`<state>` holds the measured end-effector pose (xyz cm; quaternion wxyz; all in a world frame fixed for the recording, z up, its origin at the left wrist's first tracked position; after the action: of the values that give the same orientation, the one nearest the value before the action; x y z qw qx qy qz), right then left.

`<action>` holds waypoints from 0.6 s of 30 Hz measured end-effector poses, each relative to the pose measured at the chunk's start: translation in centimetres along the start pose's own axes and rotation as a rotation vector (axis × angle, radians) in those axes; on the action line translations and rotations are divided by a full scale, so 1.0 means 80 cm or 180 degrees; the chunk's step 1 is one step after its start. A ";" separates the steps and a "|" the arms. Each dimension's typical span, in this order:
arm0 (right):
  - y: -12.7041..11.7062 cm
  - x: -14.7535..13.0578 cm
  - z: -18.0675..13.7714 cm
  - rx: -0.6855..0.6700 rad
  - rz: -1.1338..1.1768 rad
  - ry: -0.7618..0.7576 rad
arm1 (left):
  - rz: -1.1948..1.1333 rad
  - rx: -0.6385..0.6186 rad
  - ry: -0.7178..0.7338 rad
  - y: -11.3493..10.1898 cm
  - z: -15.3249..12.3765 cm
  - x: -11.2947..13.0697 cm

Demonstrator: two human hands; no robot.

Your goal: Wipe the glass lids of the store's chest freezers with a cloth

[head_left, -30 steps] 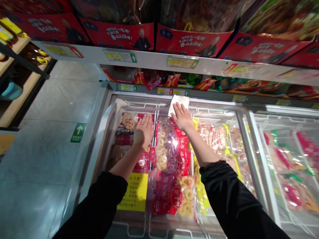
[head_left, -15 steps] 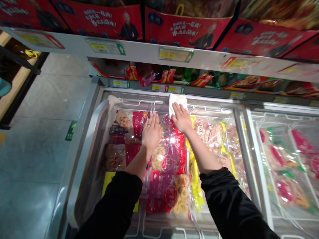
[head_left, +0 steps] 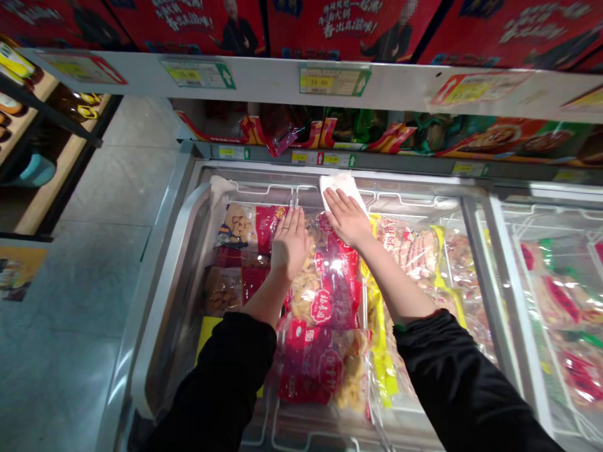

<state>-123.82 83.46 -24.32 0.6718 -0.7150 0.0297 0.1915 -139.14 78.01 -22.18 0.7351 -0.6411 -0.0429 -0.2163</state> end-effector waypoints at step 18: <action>-0.003 -0.011 -0.016 -0.0033 0.0023 0.0155 | 0.0106 0.0033 -0.0100 0.015 0.003 -0.008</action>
<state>-124.24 82.02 -23.81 0.6664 -0.7228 0.0477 0.1767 -139.22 78.49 -23.47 0.7412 -0.6412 -0.0449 -0.1937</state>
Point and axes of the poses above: each hand's wrist, its own z-axis towards the middle knuckle, its own y-axis out of the palm, x = y × z, the point moved 9 cm from there along z, towards the middle knuckle, and after that the axes turned 9 degrees about x, right-handed, at the moved point
